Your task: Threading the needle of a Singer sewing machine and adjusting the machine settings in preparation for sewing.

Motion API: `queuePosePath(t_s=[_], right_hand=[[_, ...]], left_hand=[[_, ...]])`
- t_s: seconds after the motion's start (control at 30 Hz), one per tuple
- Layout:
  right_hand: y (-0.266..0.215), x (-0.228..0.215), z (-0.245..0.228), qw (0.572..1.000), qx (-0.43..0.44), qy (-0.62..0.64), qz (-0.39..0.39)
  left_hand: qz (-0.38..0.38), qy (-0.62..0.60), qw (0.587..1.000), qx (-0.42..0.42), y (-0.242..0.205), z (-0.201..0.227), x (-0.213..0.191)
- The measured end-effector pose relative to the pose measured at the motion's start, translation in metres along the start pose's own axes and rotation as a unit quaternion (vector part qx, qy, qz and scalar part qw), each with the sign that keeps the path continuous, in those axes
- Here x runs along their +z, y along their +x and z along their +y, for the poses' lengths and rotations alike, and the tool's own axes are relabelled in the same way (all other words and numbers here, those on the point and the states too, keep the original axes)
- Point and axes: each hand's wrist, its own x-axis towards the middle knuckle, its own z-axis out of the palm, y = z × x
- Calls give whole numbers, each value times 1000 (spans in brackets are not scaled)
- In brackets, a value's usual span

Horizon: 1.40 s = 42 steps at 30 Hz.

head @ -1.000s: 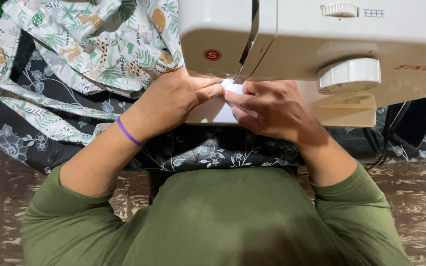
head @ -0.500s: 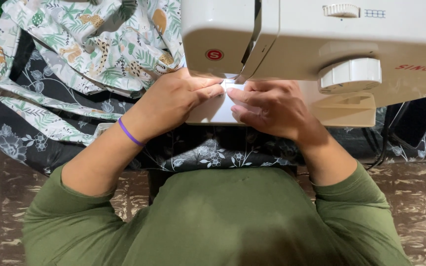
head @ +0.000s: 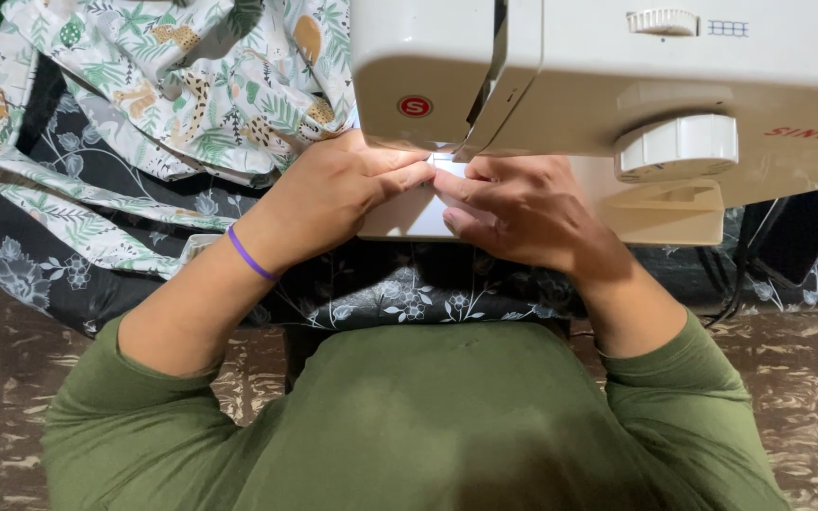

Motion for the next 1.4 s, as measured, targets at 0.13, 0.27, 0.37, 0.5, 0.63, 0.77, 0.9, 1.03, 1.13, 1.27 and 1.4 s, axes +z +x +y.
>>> queuePosePath(t_s=[0.13, 0.27, 0.37, 0.5, 0.63, 0.77, 0.9, 1.03, 1.13, 1.27, 1.4], right_hand=[[-1, -2, -2, 1000, 5, -7, -9], [3, -5, -4, 999, 31, 29, -15], [4, -10, -2, 994, 60, 87, -31], [0, -11, -1, 984, 110, 135, -34], [0, -13, -2, 985, 114, 129, -24], [6, -21, -12, 980, 135, 140, -30], [13, -26, -19, 975, 167, 140, -33], [6, -18, -16, 971, 193, 141, -27], [-9, -3, 3, 973, 192, 125, -25], [-10, 9, 22, 966, 246, 73, -3], [-85, 87, 141, 869, 34, -494, 4]], left_hand=[[-7, 11, 1000, -4, -1, 0, 4], [-18, 28, 999, -5, 0, -1, 7], [-23, 22, 999, -3, 2, 2, 2], [-24, 9, 1000, -1, 4, 5, -1], [-25, -97, 995, -4, 10, 12, -12], [-10, 152, 988, 14, 5, 13, 2], [20, 186, 982, 40, 12, 13, 1], [31, 198, 979, 38, 6, 6, 17], [31, 198, 979, 30, 1, 2, 26], [38, 194, 980, 18, -4, 2, 27], [36, 196, 980, 11, -6, 2, 25]])
